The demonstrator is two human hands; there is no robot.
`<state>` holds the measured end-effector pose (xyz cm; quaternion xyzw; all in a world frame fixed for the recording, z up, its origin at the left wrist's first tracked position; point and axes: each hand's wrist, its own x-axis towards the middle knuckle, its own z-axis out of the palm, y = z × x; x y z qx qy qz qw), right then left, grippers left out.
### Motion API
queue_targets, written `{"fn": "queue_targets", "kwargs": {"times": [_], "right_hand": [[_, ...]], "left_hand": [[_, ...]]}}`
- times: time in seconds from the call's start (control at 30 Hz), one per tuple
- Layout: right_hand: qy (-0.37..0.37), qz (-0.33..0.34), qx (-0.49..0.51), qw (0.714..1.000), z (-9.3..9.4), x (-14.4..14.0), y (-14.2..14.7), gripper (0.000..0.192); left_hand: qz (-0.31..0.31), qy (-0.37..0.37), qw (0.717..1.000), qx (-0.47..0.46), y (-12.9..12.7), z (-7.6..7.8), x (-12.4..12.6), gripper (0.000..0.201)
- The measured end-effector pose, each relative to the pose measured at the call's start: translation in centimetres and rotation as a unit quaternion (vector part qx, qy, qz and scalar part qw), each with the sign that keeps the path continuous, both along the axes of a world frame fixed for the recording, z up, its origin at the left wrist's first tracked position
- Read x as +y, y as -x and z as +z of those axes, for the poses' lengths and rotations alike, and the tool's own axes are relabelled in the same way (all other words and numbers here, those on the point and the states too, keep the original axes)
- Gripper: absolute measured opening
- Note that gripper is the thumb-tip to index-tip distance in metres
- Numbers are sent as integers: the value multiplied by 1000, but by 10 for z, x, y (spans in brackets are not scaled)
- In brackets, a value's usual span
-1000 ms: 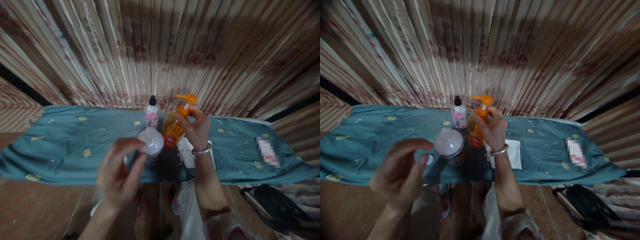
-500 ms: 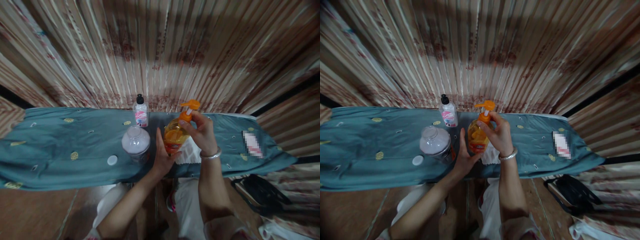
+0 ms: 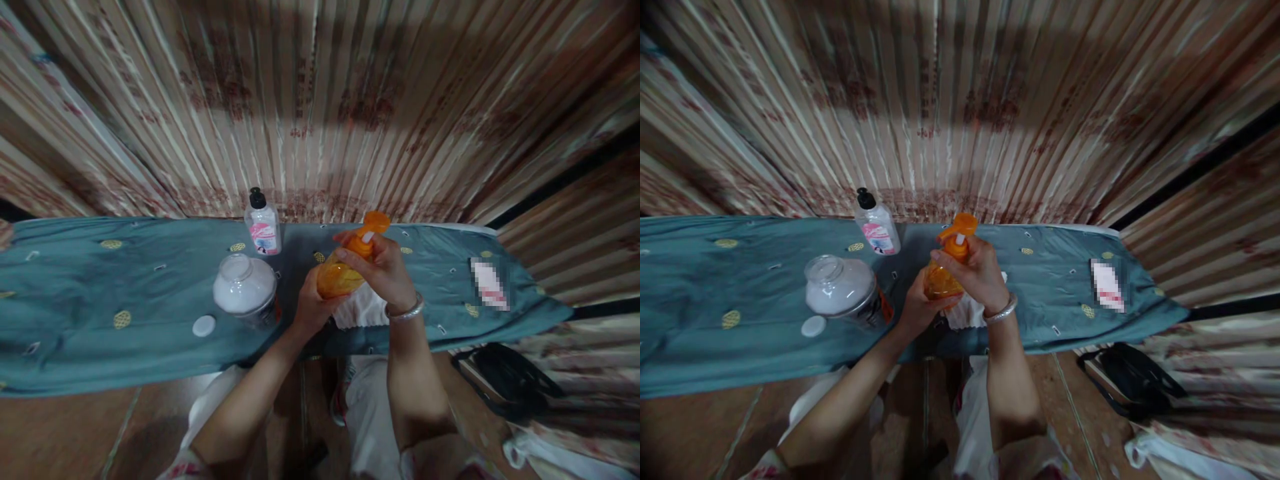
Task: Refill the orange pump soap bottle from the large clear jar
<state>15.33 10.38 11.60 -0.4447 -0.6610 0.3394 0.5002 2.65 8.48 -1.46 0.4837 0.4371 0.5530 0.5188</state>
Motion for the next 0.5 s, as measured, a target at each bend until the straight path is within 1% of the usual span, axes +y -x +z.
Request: {"fn": "queue_targets", "kwargs": {"times": [0.23, 0.43, 0.5], "right_hand": [[42, 61, 30, 997, 4, 0, 0, 38], [53, 102, 49, 992, 4, -1, -3, 37], [49, 101, 40, 993, 4, -1, -3, 40]], "left_hand": [[3, 0, 1000, 17, 2, 1, 2, 69], [3, -11, 999, 38, 4, 4, 2, 61], [3, -16, 999, 48, 4, 6, 1, 60]]}}
